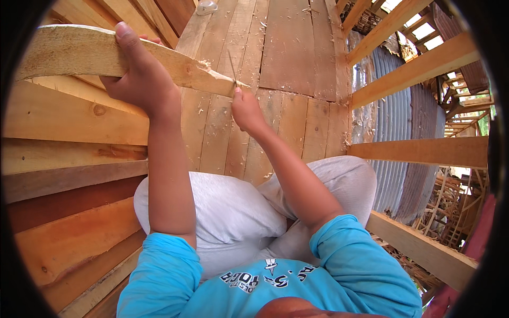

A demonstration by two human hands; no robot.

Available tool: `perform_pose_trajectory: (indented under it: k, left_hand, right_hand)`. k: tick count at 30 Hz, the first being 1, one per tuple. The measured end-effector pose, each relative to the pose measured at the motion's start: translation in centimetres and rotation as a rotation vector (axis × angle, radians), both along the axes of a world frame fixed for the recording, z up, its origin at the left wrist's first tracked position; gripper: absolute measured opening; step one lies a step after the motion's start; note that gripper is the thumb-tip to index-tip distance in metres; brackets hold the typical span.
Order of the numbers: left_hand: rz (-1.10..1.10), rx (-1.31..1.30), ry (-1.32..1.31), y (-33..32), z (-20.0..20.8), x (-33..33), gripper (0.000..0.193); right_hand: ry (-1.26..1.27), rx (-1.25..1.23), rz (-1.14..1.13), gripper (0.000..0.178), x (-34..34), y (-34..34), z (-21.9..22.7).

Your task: The person sits on a wooden floor and uses a knife to carve a long, curved piece of wood. They repeatedly scrape the surface to remove shavings, occasionally pausing to brush debris away with their hand.

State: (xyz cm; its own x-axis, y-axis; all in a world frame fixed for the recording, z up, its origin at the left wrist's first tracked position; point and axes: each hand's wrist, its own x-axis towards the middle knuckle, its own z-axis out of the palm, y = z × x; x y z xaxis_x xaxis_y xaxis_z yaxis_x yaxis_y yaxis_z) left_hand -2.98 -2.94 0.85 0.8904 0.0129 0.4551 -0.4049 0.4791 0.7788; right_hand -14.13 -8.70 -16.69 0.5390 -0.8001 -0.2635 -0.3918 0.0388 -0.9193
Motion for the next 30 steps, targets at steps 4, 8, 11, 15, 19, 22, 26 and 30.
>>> perform_pose_trajectory:
  k: [4,8,11,15,19,22,26,30]
  left_hand:
    - [0.044,-0.022,-0.006,0.0,0.0,0.3,0.036]
    - [-0.012,-0.006,0.024,0.0,0.4,-0.9,0.039]
    - [0.036,-0.029,0.003,-0.2,0.6,-0.2,0.040]
    - [0.007,-0.014,-0.003,-0.1,0.5,-0.4,0.039]
    - [0.032,-0.027,-0.002,0.0,0.0,0.2,0.036]
    - [-0.023,0.005,0.004,0.2,0.3,-0.3,0.035]
    - [0.003,-0.001,0.008,0.1,0.2,0.2,0.038]
    - [-0.004,0.005,0.027,0.0,0.7,-0.7,0.040]
  right_hand:
    - [0.110,0.110,0.012,0.053,0.0,-0.2,1.6]
    - [0.110,-0.107,0.064,0.054,-1.2,-0.3,-1.2]
    - [0.085,-0.193,0.108,0.054,-0.3,-0.3,0.8]
    - [0.126,0.226,-0.062,0.053,-0.3,-0.6,0.4]
    - [0.139,0.127,0.056,0.054,0.0,-0.5,1.5]
    - [0.071,-0.094,0.095,0.053,-0.8,-0.1,0.2]
    - [0.081,-0.150,0.117,0.052,-0.1,-0.3,1.4]
    - [0.161,-0.065,0.042,0.053,-0.8,-1.0,-1.6]
